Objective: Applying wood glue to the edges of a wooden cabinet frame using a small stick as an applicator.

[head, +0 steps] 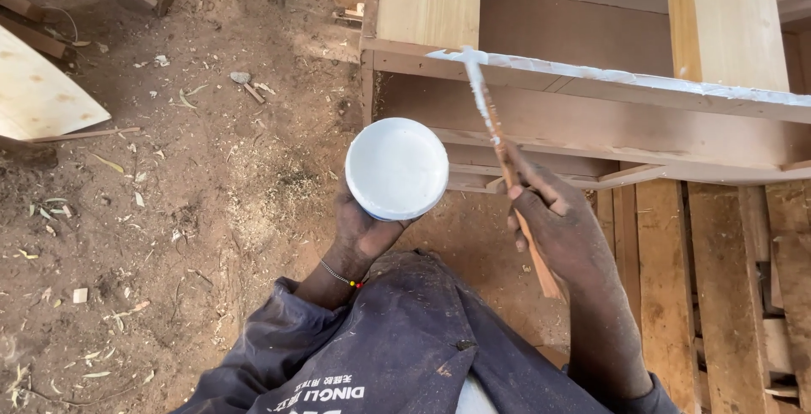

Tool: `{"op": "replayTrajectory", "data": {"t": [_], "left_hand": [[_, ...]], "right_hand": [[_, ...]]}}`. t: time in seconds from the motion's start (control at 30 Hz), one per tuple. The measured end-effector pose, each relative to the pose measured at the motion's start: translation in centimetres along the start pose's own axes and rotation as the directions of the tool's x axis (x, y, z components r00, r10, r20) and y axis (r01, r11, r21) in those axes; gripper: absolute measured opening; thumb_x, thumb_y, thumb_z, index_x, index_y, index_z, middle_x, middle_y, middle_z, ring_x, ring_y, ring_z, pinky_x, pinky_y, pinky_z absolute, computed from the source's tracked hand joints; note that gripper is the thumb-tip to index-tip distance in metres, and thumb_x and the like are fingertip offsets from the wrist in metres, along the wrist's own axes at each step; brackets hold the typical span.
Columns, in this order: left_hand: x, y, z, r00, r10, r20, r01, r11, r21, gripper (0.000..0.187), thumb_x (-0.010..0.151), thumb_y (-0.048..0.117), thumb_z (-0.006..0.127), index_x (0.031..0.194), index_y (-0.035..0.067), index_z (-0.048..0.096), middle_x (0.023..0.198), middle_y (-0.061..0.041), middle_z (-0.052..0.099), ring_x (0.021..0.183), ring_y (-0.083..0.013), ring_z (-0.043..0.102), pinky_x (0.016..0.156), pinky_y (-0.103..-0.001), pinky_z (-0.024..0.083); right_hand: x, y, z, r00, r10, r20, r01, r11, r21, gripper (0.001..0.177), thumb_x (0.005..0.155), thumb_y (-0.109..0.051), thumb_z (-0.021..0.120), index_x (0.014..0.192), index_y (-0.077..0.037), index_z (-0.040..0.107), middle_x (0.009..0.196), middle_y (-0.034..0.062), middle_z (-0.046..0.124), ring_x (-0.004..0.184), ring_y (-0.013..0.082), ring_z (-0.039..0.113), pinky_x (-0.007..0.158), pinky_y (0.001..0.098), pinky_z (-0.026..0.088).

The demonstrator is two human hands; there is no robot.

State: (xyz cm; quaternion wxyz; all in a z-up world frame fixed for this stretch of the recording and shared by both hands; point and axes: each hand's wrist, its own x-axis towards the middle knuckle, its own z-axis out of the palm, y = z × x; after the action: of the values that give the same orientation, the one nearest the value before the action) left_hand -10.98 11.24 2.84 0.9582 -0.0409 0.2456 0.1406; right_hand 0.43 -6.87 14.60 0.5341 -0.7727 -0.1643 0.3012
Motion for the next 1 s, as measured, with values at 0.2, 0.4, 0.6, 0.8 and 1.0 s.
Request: {"op": "replayTrajectory", "data": {"t": [0.2,0.4,0.6,0.8,1.0], "left_hand": [[-0.3,0.2,0.7,1.000,-0.008,0.027,0.007,1.000,0.001,0.055,0.091,0.057,0.055,0.129,0.018,0.063,0.111,-0.011,0.071,0.107,-0.0359,0.071,0.093,-0.060,0.058],[-1.2,0.1,1.3,0.999,0.031,0.019,-0.030,0.999,-0.037,0.055,0.094,0.056,0.052,0.130,0.015,0.062,0.112,-0.012,0.070,0.108,-0.0361,0.070,0.093,-0.062,0.057],[-0.8,0.5,0.7,0.999,0.028,-0.014,-0.029,0.999,-0.032,0.055,0.088,0.056,0.058,0.124,0.014,0.064,0.107,-0.012,0.072,0.101,-0.0358,0.072,0.086,-0.059,0.060],[-1.3,0.9,1.1,0.998,0.042,-0.037,-0.043,0.999,-0.023,0.055,0.089,0.055,0.057,0.122,0.012,0.064,0.105,-0.014,0.072,0.099,-0.0376,0.072,0.085,-0.059,0.060],[-0.8,0.8,-0.5,0.997,0.072,-0.021,-0.073,0.994,-0.078,0.057,0.091,0.058,0.056,0.127,0.014,0.062,0.112,-0.014,0.070,0.103,-0.0387,0.071,0.086,-0.062,0.059]], "right_hand": [[1.2,-0.3,-0.3,0.973,-0.144,-0.182,-0.020,0.729,-0.684,0.065,0.093,-0.003,0.052,0.157,-0.014,0.047,0.136,0.0206,0.059,0.122,0.0448,0.059,0.098,0.0612,0.050],[1.6,0.7,0.0,0.967,-0.233,-0.101,0.056,0.585,-0.809,0.069,0.093,0.002,0.047,0.158,-0.018,0.047,0.126,0.0159,0.060,0.116,0.0418,0.061,0.092,0.0565,0.054],[2.0,-0.4,3.0,0.972,-0.234,0.028,0.177,0.647,-0.742,0.066,0.093,0.006,0.049,0.156,-0.013,0.049,0.121,0.0198,0.063,0.113,0.0392,0.063,0.092,0.0507,0.056],[3.3,-0.8,4.2,0.974,-0.216,0.064,0.187,0.618,-0.763,0.067,0.095,0.003,0.051,0.159,-0.016,0.045,0.126,0.0181,0.061,0.115,0.0347,0.061,0.096,0.0517,0.054],[4.3,-0.8,4.0,0.965,-0.248,0.082,0.203,0.513,-0.834,0.070,0.092,0.005,0.054,0.159,-0.017,0.045,0.129,0.0161,0.059,0.118,0.0337,0.059,0.092,0.0552,0.056]]}}
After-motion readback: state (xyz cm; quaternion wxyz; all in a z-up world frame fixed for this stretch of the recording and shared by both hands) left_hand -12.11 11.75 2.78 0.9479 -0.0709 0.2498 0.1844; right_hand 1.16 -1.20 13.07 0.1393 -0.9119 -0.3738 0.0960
